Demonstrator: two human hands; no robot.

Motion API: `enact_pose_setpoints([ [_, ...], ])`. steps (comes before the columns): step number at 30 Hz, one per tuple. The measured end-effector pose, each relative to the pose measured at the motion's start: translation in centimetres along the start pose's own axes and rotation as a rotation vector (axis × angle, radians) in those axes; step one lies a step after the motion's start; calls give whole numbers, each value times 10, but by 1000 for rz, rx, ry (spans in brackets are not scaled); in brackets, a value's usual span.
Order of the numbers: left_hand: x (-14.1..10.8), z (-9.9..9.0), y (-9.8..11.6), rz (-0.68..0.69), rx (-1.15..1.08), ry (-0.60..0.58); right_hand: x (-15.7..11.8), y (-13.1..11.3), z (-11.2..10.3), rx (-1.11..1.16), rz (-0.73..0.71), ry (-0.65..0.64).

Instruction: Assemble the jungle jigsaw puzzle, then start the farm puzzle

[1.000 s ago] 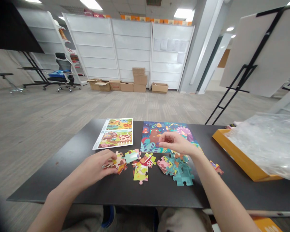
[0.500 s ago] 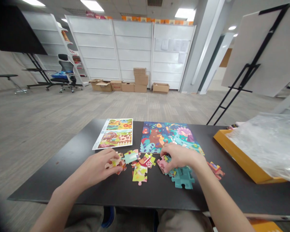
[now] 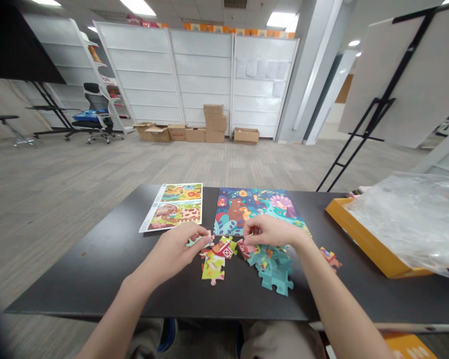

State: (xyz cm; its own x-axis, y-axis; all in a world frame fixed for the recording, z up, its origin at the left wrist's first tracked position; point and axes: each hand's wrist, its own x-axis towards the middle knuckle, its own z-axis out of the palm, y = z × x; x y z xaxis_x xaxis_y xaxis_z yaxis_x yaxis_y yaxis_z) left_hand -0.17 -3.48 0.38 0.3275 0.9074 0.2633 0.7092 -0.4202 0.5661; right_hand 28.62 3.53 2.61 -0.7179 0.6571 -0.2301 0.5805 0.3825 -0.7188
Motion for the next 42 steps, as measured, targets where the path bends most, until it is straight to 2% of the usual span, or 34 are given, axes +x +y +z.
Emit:
enact_pose_setpoints([
  [3, 6, 11, 14, -15, -171, 2, 3, -1, 3, 263, -73, 19],
  [6, 12, 21, 23, -41, -418, -45, 10, -6, 13, 437, -122, 89],
  [9, 17, 26, 23, -53, -587, -71, 16, -11, 22, 483, -120, 119],
  [11, 20, 25, 17, -73, -600, -47, 16, -10, 22, 457, -121, 120],
  [15, 23, 15, -5, -124, -367, 24, 4, 0, 4, 236, -103, 235],
  [16, 22, 13, -10, -126, -300, 23, 0, 3, -2, 168, -75, 226],
  [18, 21, 10, -18, -124, -180, 2, -7, 9, -10, 52, 6, 124],
  [21, 20, 9, -23, -125, -50, -36, -11, 12, -13, -98, 110, 2],
  [27, 17, 9, -15, -174, 194, -98, -7, 6, -3, -311, 183, -5],
  [35, 15, 8, -12, -147, 333, -61, -6, 0, -3, -243, 218, -15],
  [42, 14, 7, -7, -121, 309, -41, -2, 9, -2, -41, 107, 16],
])
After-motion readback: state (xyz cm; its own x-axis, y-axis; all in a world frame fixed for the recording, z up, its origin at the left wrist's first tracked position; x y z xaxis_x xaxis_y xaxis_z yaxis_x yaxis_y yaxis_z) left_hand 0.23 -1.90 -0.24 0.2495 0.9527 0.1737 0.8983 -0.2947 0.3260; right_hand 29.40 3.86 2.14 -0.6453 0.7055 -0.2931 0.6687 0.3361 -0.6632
